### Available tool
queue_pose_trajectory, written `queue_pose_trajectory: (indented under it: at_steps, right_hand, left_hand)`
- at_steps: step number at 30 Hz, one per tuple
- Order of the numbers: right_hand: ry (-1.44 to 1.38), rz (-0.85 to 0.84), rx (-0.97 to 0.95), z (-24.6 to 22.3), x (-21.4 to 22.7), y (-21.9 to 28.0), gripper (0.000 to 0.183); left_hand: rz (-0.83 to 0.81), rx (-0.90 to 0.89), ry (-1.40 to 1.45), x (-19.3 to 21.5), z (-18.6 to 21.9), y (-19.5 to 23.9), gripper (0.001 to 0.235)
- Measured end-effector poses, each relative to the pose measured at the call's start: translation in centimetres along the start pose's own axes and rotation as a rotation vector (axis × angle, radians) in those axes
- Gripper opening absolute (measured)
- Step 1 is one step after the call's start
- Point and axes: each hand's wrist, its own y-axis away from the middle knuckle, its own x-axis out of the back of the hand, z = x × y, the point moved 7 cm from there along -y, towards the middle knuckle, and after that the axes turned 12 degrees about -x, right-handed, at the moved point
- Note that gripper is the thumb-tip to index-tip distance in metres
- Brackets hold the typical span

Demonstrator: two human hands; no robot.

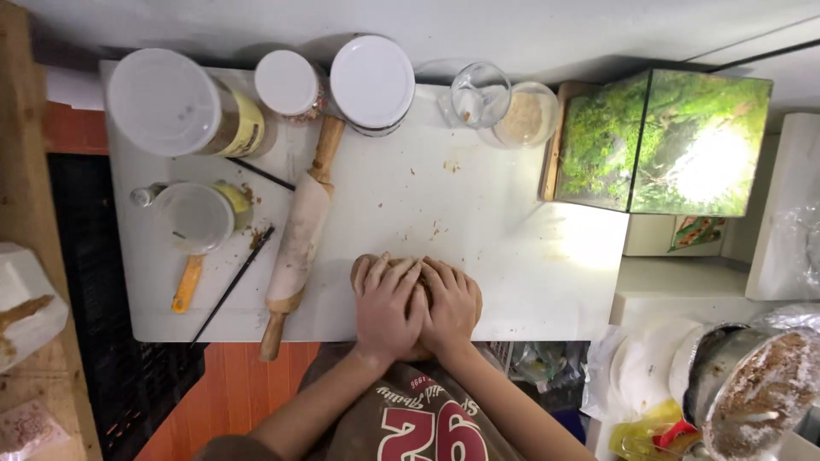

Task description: The person is kneading a large mass of dough on a table, first using a rolling pin and then their hands.

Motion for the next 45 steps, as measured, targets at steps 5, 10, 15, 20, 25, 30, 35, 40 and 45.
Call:
queue_pose_trajectory:
  at_steps: [5, 10, 15, 20, 25, 30, 35, 40, 45]
  right_hand:
    - [-0.066, -0.037, -0.115, 1.6, -2.0, -4.3, 0.035]
    - [-0.078, 0.131, -0.122, 2.7, -3.1, -10.1, 0.028]
    - [-0.090, 0.185, -0.148, 4.1, -3.8, -13.3, 0.032]
    - [-0.037, 0.212, -0.077, 5.9, -6.1, -13.9, 0.042]
    - [-0.053, -0.002, 0.102, 8.5, -7.4, -12.0, 0.043]
    - [-0.281, -0.381, 0.014, 4.8, -2.2, -7.6, 0.053]
    - [-0.228, -0.391, 0.136, 2.1, 3.1, 1.3, 0.057]
    - [-0.090, -0.604, 0.244, 3.4, 4.3, 5.2, 0.079]
    - [-0.135, -0.314, 0.155, 8.9, 4.5, 2.4, 0.138]
  left_hand:
    - [-0.005, 0.001, 0.174, -3.0, -4.8, -3.4, 0.022]
    - [-0.055, -0.094, 0.252, -7.4, -8.4, -8.7, 0.016]
    - [-0.029, -0.232, 0.230, -8.0, -8.7, -13.4, 0.018]
    - [-0.009, -0.184, 0.085, -10.4, -9.9, -12.5, 0.033]
    - [-0.145, -0.239, -0.080, -11.3, -8.9, -8.8, 0.061]
    - [-0.644, 0.081, -0.018, -3.7, -3.5, -6.6, 0.080]
    - [-0.345, -0.144, 0.118, 0.9, -1.0, 1.3, 0.072]
    - [-0.705, -0.048, 0.248, 2.9, -0.4, 1.8, 0.083]
    - [-0.234, -0.137, 0.003, 1.0, -6.2, 2.4, 0.078]
